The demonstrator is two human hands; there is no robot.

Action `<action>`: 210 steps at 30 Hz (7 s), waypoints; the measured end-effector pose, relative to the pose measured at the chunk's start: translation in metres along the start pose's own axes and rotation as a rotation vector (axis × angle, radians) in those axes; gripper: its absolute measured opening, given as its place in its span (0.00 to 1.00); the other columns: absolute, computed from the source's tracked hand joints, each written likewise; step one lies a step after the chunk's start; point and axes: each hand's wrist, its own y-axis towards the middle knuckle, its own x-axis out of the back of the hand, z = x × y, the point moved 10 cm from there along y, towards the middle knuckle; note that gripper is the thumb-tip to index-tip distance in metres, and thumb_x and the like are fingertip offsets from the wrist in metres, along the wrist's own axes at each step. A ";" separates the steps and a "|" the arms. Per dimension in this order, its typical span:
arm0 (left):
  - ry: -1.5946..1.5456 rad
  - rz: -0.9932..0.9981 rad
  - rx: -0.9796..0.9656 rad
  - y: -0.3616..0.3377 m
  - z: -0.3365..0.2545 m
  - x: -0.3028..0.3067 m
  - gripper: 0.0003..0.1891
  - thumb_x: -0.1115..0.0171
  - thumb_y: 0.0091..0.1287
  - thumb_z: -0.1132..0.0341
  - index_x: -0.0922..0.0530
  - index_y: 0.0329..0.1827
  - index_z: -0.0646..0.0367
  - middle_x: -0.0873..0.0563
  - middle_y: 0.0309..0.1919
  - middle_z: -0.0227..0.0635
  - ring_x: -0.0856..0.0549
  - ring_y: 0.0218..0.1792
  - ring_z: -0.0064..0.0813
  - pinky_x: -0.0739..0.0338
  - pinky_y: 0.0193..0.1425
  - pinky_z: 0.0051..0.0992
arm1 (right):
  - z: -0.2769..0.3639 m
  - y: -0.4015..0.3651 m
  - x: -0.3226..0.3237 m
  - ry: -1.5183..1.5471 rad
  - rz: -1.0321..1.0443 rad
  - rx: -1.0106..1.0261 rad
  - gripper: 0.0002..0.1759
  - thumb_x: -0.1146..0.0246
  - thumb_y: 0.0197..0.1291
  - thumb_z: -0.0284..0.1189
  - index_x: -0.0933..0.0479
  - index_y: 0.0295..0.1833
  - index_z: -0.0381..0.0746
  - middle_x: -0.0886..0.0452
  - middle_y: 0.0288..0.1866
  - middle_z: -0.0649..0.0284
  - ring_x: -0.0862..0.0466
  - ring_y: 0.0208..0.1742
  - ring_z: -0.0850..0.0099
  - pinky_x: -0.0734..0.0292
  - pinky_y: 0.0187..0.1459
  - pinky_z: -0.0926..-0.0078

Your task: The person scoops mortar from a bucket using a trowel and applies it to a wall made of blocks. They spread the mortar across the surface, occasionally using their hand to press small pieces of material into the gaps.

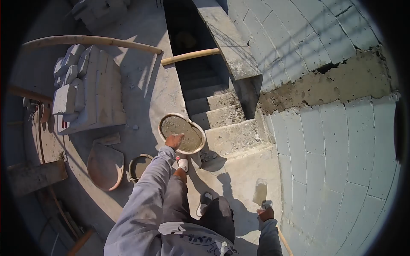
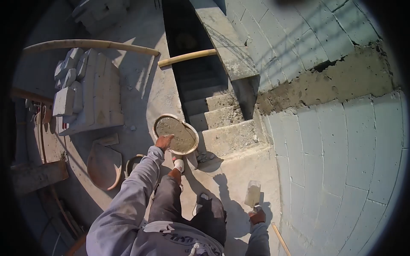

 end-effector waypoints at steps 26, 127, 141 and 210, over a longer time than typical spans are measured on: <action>-0.430 -0.938 0.504 0.059 0.142 0.143 0.18 0.44 0.66 0.57 0.20 0.49 0.62 0.15 0.36 0.35 0.17 0.41 0.28 0.25 0.46 0.27 | 0.515 0.483 -0.137 -0.576 0.396 0.981 0.23 0.45 0.57 0.34 0.28 0.58 0.39 0.19 0.39 0.47 0.17 0.41 0.55 0.22 0.42 0.60; -0.824 -0.067 0.260 0.178 -0.052 -0.236 0.14 0.45 0.69 0.62 0.25 0.39 0.67 0.25 0.26 0.31 0.28 0.24 0.19 0.27 0.26 0.20 | 0.138 0.513 0.447 -0.425 -0.507 0.066 0.23 0.35 0.54 0.41 0.27 0.44 0.32 0.19 0.31 0.44 0.18 0.35 0.47 0.23 0.37 0.56; -0.709 -0.187 0.122 0.160 -0.069 -0.184 0.18 0.42 0.68 0.57 0.24 0.46 0.66 0.22 0.34 0.30 0.24 0.33 0.18 0.23 0.36 0.22 | 0.102 0.551 0.370 0.707 0.054 -0.008 0.17 0.40 0.60 0.41 0.31 0.34 0.38 0.28 0.21 0.66 0.27 0.17 0.80 0.31 0.20 0.82; 0.188 -0.489 0.689 0.021 0.009 0.081 0.23 0.43 0.60 0.50 0.18 0.46 0.62 0.16 0.44 0.51 0.18 0.48 0.48 0.26 0.54 0.40 | 0.613 0.463 -0.216 -0.457 0.616 1.043 0.26 0.38 0.51 0.39 0.28 0.51 0.32 0.19 0.42 0.45 0.19 0.47 0.51 0.25 0.50 0.58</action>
